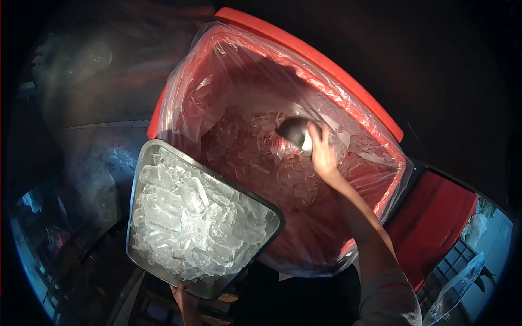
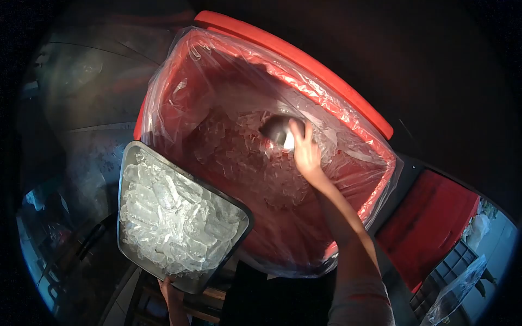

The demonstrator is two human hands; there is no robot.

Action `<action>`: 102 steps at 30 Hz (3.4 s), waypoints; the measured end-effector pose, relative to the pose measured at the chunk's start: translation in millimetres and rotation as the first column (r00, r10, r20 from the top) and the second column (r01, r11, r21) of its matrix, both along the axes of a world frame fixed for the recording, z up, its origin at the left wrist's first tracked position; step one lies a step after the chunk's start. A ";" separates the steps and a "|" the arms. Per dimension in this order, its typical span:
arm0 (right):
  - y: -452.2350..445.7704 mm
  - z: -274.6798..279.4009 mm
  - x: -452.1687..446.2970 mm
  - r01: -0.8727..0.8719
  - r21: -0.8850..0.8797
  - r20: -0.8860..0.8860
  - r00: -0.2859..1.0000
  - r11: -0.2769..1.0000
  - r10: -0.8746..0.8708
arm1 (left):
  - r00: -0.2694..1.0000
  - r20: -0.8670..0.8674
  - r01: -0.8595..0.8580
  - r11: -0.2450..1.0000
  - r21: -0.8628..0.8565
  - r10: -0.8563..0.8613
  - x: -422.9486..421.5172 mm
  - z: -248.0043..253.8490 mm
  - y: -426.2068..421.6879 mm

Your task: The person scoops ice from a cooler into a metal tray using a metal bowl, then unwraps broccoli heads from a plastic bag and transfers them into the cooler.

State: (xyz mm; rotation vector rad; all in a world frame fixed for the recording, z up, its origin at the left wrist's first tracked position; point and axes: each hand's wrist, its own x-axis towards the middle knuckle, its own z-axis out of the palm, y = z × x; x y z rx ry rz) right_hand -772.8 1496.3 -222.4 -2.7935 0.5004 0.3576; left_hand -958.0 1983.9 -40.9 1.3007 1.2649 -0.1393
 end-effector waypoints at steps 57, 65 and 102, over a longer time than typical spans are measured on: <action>188.6 -178.2 24.2 0.214 0.884 -0.416 0.767 -0.416 -0.489 | 0.999 -0.025 -0.025 0.997 0.071 0.027 -3.2 -1.4 -9.1; 151.5 -143.4 31.7 -0.062 0.978 0.130 0.928 0.199 -0.350 | 1.000 0.029 -0.008 1.000 0.028 0.007 1.8 -0.1 -13.8; 240.5 234.7 -112.9 0.469 0.857 -0.404 0.868 -0.211 0.288 | 0.882 0.444 -0.017 0.952 -0.305 0.158 -11.1 -19.3 -6.7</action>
